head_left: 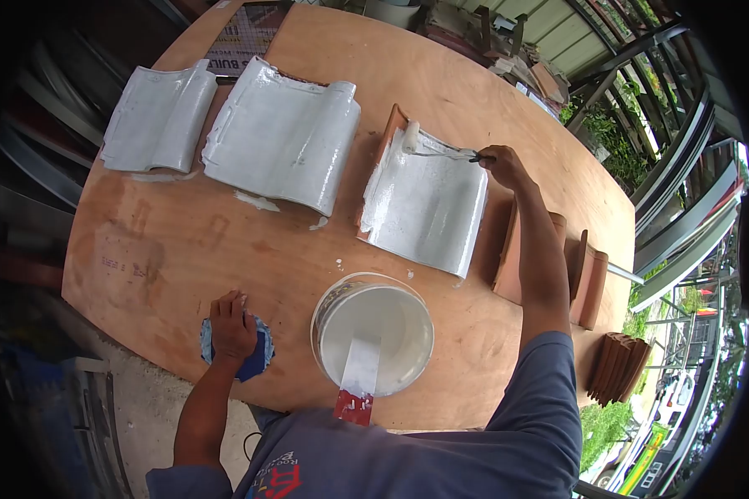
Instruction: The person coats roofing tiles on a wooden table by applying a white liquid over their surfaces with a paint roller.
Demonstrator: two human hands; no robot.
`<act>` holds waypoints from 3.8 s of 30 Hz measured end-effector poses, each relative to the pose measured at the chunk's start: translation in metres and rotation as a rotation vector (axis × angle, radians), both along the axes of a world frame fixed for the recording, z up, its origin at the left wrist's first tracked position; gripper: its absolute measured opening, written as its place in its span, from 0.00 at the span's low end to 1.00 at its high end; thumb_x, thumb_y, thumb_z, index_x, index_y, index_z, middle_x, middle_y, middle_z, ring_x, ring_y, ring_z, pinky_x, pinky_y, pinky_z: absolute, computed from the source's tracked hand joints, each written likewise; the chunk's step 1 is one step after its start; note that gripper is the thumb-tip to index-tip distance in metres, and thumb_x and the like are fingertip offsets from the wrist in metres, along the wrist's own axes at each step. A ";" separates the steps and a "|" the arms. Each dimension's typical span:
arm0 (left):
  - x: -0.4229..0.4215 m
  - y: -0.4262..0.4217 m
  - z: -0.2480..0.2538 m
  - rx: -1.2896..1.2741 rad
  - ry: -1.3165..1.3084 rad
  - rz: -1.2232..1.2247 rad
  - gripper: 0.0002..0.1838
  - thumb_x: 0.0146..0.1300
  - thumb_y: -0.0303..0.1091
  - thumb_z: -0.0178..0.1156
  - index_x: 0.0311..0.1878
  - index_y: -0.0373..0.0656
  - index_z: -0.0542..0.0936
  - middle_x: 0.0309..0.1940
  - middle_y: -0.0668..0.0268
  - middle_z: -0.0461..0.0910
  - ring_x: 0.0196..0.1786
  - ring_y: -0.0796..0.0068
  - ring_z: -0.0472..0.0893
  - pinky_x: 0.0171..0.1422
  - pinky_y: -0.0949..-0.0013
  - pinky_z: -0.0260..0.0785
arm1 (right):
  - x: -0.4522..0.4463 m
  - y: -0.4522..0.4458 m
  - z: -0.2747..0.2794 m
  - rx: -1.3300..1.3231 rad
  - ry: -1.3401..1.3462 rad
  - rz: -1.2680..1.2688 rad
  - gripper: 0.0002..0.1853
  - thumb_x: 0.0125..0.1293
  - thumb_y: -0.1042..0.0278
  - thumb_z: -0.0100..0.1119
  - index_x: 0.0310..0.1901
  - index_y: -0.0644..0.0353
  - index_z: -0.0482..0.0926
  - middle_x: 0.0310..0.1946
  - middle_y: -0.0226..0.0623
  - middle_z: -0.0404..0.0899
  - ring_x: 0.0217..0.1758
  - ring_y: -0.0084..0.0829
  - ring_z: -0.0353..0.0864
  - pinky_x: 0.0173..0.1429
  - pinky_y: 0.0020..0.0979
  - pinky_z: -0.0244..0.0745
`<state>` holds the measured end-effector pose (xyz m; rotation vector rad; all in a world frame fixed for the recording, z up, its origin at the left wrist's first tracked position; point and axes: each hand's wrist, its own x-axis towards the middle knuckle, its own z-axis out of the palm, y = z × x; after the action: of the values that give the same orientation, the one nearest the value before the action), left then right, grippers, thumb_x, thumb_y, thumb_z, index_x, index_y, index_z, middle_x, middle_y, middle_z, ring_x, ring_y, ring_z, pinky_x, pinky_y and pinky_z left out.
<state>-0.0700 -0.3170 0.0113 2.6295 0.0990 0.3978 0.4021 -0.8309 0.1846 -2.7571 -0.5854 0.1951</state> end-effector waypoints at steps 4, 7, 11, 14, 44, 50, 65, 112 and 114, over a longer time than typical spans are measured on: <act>0.001 -0.001 0.001 0.003 -0.010 -0.010 0.20 0.65 0.30 0.59 0.59 0.34 0.80 0.62 0.50 0.77 0.60 0.43 0.76 0.66 0.45 0.71 | -0.001 0.014 -0.001 -0.041 -0.078 0.033 0.10 0.70 0.69 0.66 0.48 0.62 0.89 0.44 0.47 0.89 0.48 0.49 0.87 0.57 0.44 0.80; 0.001 0.002 0.001 0.011 -0.012 -0.009 0.20 0.65 0.29 0.59 0.59 0.34 0.80 0.62 0.50 0.77 0.60 0.43 0.76 0.66 0.45 0.71 | 0.000 -0.004 0.013 -0.185 0.022 -0.004 0.10 0.69 0.69 0.67 0.49 0.61 0.90 0.44 0.48 0.89 0.49 0.49 0.87 0.57 0.45 0.80; 0.001 0.002 -0.003 0.011 -0.007 -0.004 0.19 0.65 0.29 0.59 0.58 0.34 0.80 0.62 0.50 0.77 0.60 0.43 0.76 0.66 0.46 0.71 | -0.010 -0.038 0.038 -0.270 0.067 -0.104 0.12 0.65 0.72 0.69 0.50 0.60 0.91 0.45 0.50 0.90 0.51 0.48 0.88 0.57 0.44 0.81; 0.001 0.000 0.000 -0.014 -0.006 -0.010 0.19 0.65 0.28 0.58 0.59 0.34 0.78 0.61 0.48 0.77 0.61 0.41 0.75 0.68 0.45 0.69 | -0.006 -0.069 0.050 -0.342 0.021 -0.019 0.12 0.65 0.72 0.69 0.49 0.59 0.91 0.44 0.49 0.90 0.51 0.48 0.88 0.56 0.45 0.81; 0.000 0.002 -0.002 0.024 0.000 -0.013 0.19 0.66 0.29 0.58 0.59 0.33 0.79 0.62 0.50 0.77 0.60 0.43 0.76 0.66 0.45 0.70 | -0.045 0.036 -0.009 0.254 0.105 -0.158 0.10 0.73 0.73 0.65 0.51 0.68 0.87 0.37 0.36 0.86 0.37 0.29 0.85 0.44 0.32 0.78; -0.001 0.000 0.001 0.020 0.005 -0.009 0.19 0.67 0.30 0.58 0.60 0.34 0.79 0.62 0.51 0.76 0.60 0.44 0.75 0.67 0.46 0.70 | -0.090 0.099 -0.005 0.629 0.339 -0.421 0.12 0.80 0.69 0.59 0.43 0.72 0.83 0.29 0.35 0.80 0.28 0.27 0.81 0.34 0.31 0.80; -0.003 0.002 0.000 -0.022 -0.014 0.013 0.20 0.64 0.29 0.60 0.59 0.36 0.79 0.60 0.52 0.76 0.60 0.44 0.75 0.68 0.45 0.70 | -0.173 0.196 0.058 0.529 0.428 -0.396 0.15 0.76 0.69 0.63 0.35 0.74 0.83 0.26 0.43 0.82 0.24 0.33 0.84 0.26 0.36 0.83; -0.006 0.006 -0.009 0.012 0.047 0.051 0.22 0.67 0.37 0.57 0.63 0.41 0.81 0.64 0.58 0.77 0.64 0.52 0.74 0.70 0.48 0.69 | -0.066 0.288 0.136 -1.056 -0.455 0.370 0.03 0.63 0.69 0.71 0.36 0.57 0.90 0.41 0.43 0.91 0.49 0.44 0.93 0.50 0.44 0.86; -0.007 0.006 -0.010 0.008 0.045 0.046 0.22 0.67 0.37 0.57 0.63 0.41 0.81 0.64 0.58 0.76 0.64 0.52 0.74 0.70 0.48 0.69 | -0.085 0.281 0.149 -1.012 -0.428 0.295 0.03 0.62 0.70 0.71 0.36 0.57 0.90 0.41 0.43 0.92 0.49 0.44 0.93 0.50 0.44 0.86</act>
<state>-0.0766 -0.3107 0.0011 2.6488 0.1731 0.3558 0.3176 -0.5499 0.3333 -3.6998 -1.2973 -0.0748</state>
